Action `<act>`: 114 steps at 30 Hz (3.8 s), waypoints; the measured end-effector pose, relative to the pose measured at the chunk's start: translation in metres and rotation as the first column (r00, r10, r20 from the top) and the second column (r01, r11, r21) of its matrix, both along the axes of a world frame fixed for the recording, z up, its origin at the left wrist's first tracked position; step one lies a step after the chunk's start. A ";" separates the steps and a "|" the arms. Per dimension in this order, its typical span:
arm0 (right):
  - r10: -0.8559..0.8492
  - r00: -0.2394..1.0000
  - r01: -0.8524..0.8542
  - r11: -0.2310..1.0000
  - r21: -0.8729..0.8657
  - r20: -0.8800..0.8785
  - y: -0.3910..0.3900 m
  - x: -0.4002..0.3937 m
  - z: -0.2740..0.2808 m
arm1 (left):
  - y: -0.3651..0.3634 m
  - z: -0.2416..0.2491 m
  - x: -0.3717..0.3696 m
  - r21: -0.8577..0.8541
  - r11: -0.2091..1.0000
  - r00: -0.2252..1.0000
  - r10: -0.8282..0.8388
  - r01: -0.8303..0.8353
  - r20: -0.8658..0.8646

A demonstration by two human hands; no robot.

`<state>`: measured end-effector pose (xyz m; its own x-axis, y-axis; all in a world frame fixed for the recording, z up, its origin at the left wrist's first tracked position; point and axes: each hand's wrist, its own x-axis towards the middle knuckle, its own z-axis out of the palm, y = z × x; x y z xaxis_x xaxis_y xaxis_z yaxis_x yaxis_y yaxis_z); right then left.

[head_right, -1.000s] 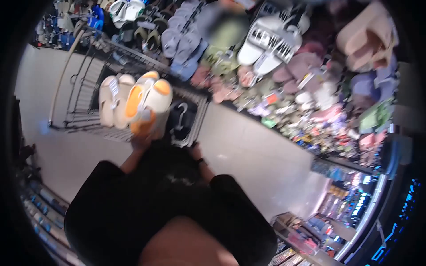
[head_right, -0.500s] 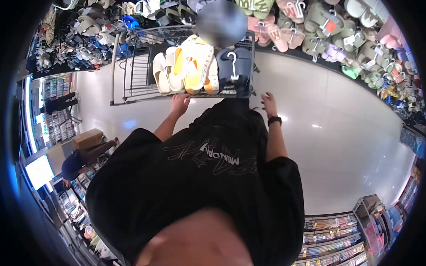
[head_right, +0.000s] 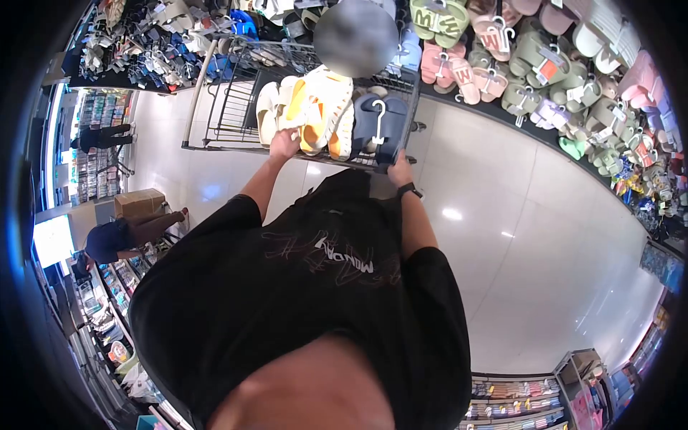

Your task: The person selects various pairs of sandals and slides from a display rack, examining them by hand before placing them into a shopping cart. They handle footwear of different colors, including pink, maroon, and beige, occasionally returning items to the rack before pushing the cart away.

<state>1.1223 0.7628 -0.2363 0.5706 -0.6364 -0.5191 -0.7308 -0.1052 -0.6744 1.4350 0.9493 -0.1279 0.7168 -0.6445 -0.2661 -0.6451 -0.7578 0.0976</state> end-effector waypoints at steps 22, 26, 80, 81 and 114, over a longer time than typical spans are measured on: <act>0.152 0.958 -0.179 0.979 -0.094 -0.243 0.088 0.118 0.001 | -0.056 -0.063 0.164 -0.109 0.852 0.847 0.480 -0.512 -0.229; 0.225 0.936 -0.249 0.967 -0.058 -0.272 0.099 0.139 0.008 | -0.043 -0.062 0.202 -0.057 0.879 0.868 0.454 -0.473 -0.201; 0.447 0.679 0.018 0.783 -0.622 0.582 -0.468 0.296 0.281 | -0.209 0.073 0.005 -0.722 0.690 0.998 -0.020 0.052 0.052; 0.426 0.628 -0.009 0.841 -0.541 0.652 -0.484 0.304 0.279 | -0.197 0.064 0.002 -0.708 0.706 1.000 0.030 -0.021 0.000; 0.482 0.644 0.418 0.429 -0.801 0.594 -0.546 0.336 0.353 | -0.206 0.071 -0.026 -0.602 0.796 0.950 -0.140 -0.061 -0.281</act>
